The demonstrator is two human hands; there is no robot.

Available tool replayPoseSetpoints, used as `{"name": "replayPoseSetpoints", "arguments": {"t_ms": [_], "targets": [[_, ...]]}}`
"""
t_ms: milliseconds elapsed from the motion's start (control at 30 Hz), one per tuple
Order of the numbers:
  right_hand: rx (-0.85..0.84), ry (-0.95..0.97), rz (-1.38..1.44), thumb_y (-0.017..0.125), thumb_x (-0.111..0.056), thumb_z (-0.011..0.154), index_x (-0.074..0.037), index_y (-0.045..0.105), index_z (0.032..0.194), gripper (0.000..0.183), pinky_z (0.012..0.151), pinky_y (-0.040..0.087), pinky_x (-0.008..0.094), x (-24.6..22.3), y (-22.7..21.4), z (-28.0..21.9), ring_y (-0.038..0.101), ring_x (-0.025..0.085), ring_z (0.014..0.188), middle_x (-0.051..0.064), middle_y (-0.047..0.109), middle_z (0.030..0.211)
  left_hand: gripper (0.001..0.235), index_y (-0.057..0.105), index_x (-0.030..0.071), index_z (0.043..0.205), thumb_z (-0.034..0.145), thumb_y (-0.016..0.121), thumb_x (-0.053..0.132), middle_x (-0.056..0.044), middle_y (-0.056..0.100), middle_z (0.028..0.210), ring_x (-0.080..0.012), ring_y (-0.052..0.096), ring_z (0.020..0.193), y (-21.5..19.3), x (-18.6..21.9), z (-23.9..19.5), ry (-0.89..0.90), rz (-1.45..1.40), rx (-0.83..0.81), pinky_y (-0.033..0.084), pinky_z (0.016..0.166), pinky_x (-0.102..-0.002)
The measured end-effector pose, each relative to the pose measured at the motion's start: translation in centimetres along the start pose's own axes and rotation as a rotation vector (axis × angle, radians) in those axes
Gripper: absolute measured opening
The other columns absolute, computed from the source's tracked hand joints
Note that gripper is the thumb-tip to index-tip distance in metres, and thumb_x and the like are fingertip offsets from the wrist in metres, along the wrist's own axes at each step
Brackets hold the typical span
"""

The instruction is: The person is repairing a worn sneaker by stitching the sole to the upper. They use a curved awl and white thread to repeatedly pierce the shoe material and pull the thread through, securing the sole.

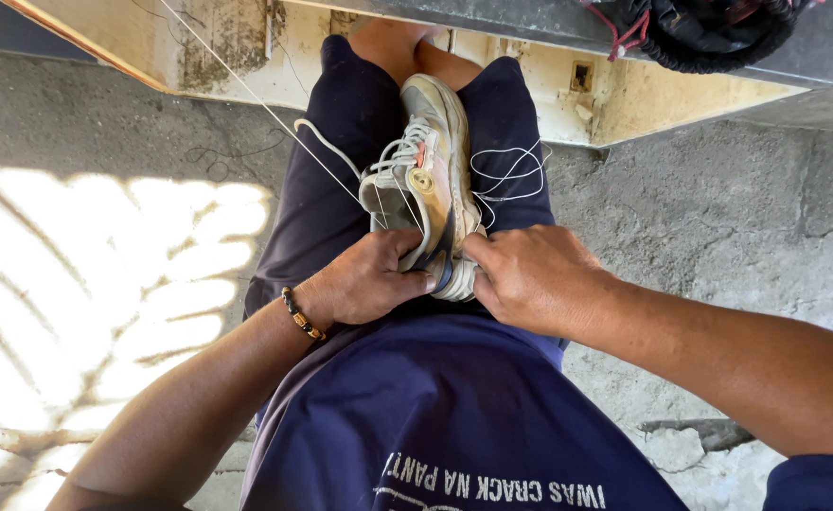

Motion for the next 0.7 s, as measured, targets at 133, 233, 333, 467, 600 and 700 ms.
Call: {"name": "replayPoseSetpoints", "arguments": {"t_ms": [133, 233, 333, 467, 600, 700], "targets": [[-0.01, -0.021, -0.006, 0.058, -0.031, 0.099, -0.018, 0.062, 0.121, 0.025, 0.076, 0.068, 0.069, -0.8, 0.0, 0.2, 0.084, 0.051, 0.088, 0.017, 0.083, 0.089, 0.02, 0.066, 0.012, 0.087, 0.097, 0.081, 0.02, -0.003, 0.057, 0.064, -0.0204, 0.057, 0.058, 0.0, -0.7, 0.1, 0.003, -0.01, -0.002, 0.045, 0.057, -0.036], [-0.003, -0.012, -0.02, 0.056, -0.03, 0.101, -0.016, 0.061, 0.12, 0.024, 0.074, 0.067, 0.068, -1.4, 0.2, 0.4, 0.084, 0.051, 0.086, 0.017, 0.082, 0.088, 0.019, 0.066, 0.012, 0.088, 0.097, 0.081, 0.02, -0.003, 0.058, 0.065, -0.0196, 0.057, 0.06, -0.2, -1.1, 0.1, -0.017, -0.011, -0.007, 0.046, 0.058, -0.035], [0.02, 0.001, -0.051, 0.053, -0.029, 0.102, -0.016, 0.061, 0.121, 0.024, 0.071, 0.067, 0.068, -1.9, 0.3, 0.6, 0.083, 0.052, 0.083, 0.018, 0.081, 0.086, 0.019, 0.066, 0.012, 0.087, 0.096, 0.08, 0.021, -0.001, 0.062, 0.068, -0.0183, 0.062, 0.064, -0.7, -0.8, -0.1, -0.016, -0.015, -0.002, 0.049, 0.061, -0.034], [0.007, -0.016, -0.016, 0.052, -0.029, 0.101, -0.014, 0.059, 0.123, 0.027, 0.071, 0.066, 0.071, -2.5, 0.2, 1.1, 0.082, 0.054, 0.081, 0.018, 0.08, 0.085, 0.019, 0.067, 0.011, 0.088, 0.096, 0.081, 0.021, -0.001, 0.06, 0.068, -0.0187, 0.06, 0.064, -0.6, -0.4, -0.3, -0.008, 0.007, 0.01, 0.048, 0.06, -0.035], [0.016, -0.052, -0.011, 0.058, -0.027, 0.096, -0.013, 0.063, 0.119, 0.027, 0.074, 0.066, 0.07, -2.8, -0.5, 1.9, 0.084, 0.052, 0.084, 0.019, 0.082, 0.083, 0.023, 0.065, 0.008, 0.089, 0.097, 0.08, 0.023, -0.009, 0.057, 0.067, -0.0244, 0.059, 0.065, -0.8, 0.7, -1.0, 0.012, 0.034, 0.017, 0.045, 0.061, -0.04], [-0.009, -0.039, 0.049, 0.066, -0.036, 0.094, -0.011, 0.065, 0.118, 0.034, 0.078, 0.063, 0.076, -1.0, -3.4, 1.0, 0.081, 0.058, 0.087, 0.024, 0.082, 0.084, 0.029, 0.071, 0.007, 0.1, 0.095, 0.085, 0.031, -0.016, 0.07, 0.079, -0.0241, 0.071, 0.081, -0.8, 0.6, -1.4, 0.053, 0.005, 0.075, 0.055, 0.07, -0.043]]}}
Point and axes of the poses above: each hand's wrist, its own z-axis towards the middle knuckle, its own y-axis out of the palm, x = y × z, the point moved 8 cm from there along z, towards the middle knuckle
